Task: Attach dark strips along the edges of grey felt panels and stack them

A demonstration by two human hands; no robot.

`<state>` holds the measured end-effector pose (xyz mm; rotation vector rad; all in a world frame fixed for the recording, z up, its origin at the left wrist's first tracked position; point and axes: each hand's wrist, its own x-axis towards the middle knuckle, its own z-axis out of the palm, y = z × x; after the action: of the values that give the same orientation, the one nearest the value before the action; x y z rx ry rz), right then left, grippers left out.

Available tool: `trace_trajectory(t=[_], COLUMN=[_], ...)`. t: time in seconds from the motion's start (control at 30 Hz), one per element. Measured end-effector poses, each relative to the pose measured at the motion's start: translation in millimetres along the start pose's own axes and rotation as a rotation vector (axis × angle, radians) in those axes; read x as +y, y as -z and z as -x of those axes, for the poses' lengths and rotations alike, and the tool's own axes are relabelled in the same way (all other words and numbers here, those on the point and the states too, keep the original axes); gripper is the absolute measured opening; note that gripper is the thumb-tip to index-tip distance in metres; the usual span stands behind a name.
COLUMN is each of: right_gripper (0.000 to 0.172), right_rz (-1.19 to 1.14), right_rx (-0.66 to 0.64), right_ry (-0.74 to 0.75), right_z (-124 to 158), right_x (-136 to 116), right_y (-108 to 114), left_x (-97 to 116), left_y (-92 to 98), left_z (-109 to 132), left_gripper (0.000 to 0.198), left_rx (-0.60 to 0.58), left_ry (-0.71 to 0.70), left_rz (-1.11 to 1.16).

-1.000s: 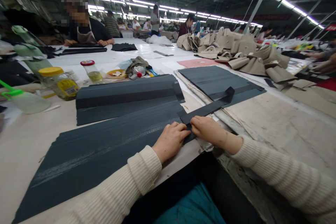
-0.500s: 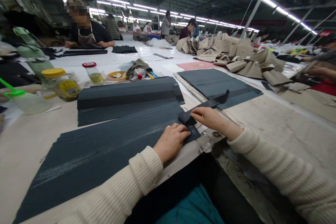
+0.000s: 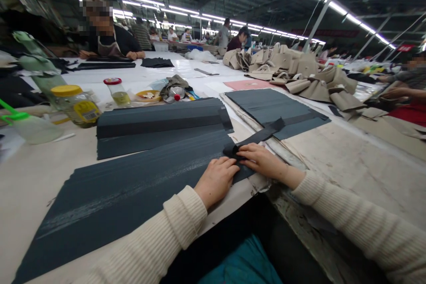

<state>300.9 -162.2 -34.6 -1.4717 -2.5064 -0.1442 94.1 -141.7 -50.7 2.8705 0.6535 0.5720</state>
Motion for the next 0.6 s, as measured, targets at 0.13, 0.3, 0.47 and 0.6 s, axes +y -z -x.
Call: trace_trajectory(t=[0.13,0.3,0.47,0.6], right_gripper=[0.026,0.021,0.018,0.016], right_rz=[0.159,0.239,0.182,0.181], right_rx=[-0.088,-0.104,-0.094,-0.141], right_ry=[0.105,0.131,0.015,-0.07], right_z=[-7.0,-7.1,-11.6,-21.3], right_x=[-0.4,-5.5,-7.1,-7.4], right_y=[7.4,5.4,-1.6,-0.3], left_x=[-1.2,-1.5,-1.8,-3.4], left_y=[-2.5,-1.4,-1.8,-2.8], left_z=[0.1,-0.7,-1.5,-1.9], left_gripper=[0.023,0.027,0.032,0.034], left_rx=[0.007,-0.005,-0.04,-0.06], left_ry=[0.007,-0.007,-0.044,-0.038], left_rz=[-0.009,-0.012,0.002,0.023])
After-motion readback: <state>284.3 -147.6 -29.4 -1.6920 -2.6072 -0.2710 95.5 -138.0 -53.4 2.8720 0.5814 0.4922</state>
